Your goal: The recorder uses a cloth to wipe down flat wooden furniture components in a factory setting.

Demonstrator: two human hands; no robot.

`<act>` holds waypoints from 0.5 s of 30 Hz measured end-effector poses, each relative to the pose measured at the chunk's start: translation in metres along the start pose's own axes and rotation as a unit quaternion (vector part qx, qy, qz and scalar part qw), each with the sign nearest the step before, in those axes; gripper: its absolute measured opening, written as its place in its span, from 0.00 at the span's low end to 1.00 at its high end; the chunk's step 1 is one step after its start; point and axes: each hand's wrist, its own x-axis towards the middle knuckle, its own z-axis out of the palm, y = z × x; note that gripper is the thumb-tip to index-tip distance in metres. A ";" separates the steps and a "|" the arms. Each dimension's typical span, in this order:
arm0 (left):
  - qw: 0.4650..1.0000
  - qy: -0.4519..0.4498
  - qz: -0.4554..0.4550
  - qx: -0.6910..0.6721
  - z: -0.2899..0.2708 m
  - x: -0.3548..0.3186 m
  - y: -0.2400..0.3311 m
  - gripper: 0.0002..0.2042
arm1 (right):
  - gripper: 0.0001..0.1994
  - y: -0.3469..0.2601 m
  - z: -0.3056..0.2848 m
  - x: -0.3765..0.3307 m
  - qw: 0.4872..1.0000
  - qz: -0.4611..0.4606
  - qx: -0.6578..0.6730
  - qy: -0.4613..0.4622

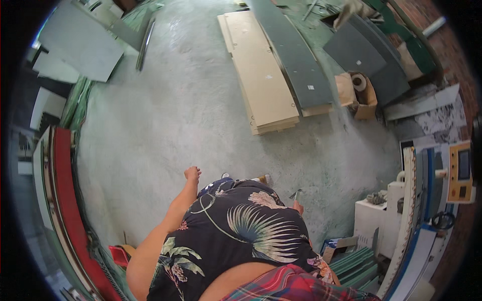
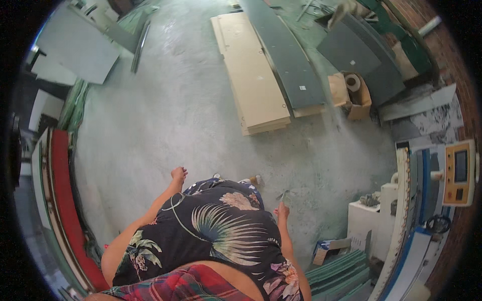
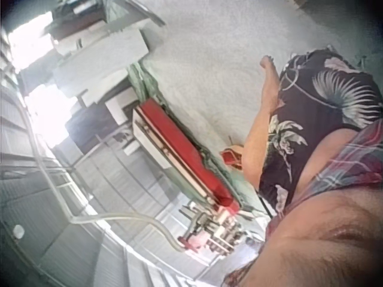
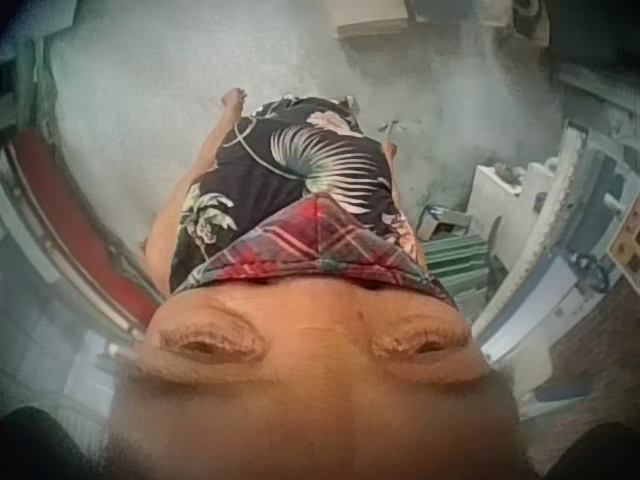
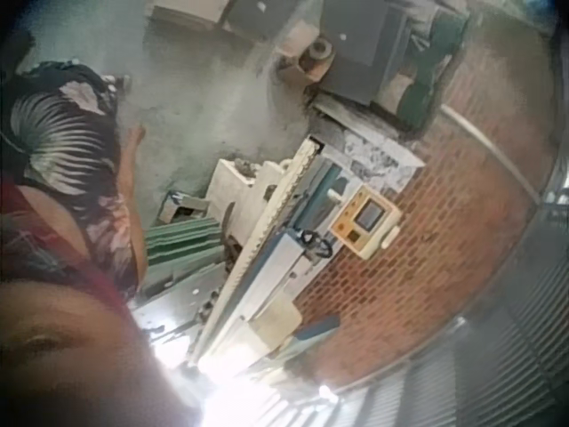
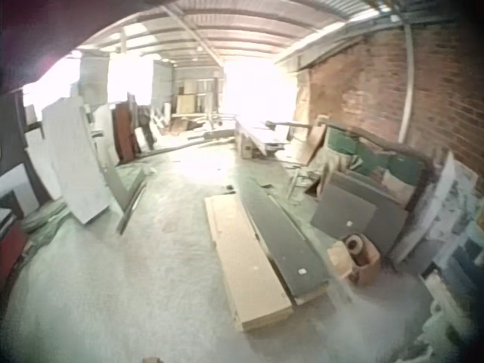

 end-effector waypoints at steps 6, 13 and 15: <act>0.997 0.068 -0.030 -0.037 -0.080 0.010 -0.035 0.07 | 0.24 -0.027 0.019 -0.004 0.996 -0.038 -0.077 -0.009; 0.983 0.133 -0.069 -0.111 -0.133 0.008 -0.068 0.08 | 0.23 -0.086 0.069 0.013 0.983 -0.107 -0.138 -0.056; 0.980 0.137 -0.075 -0.126 -0.143 0.013 -0.072 0.08 | 0.22 -0.097 0.083 0.017 0.973 -0.167 -0.142 -0.068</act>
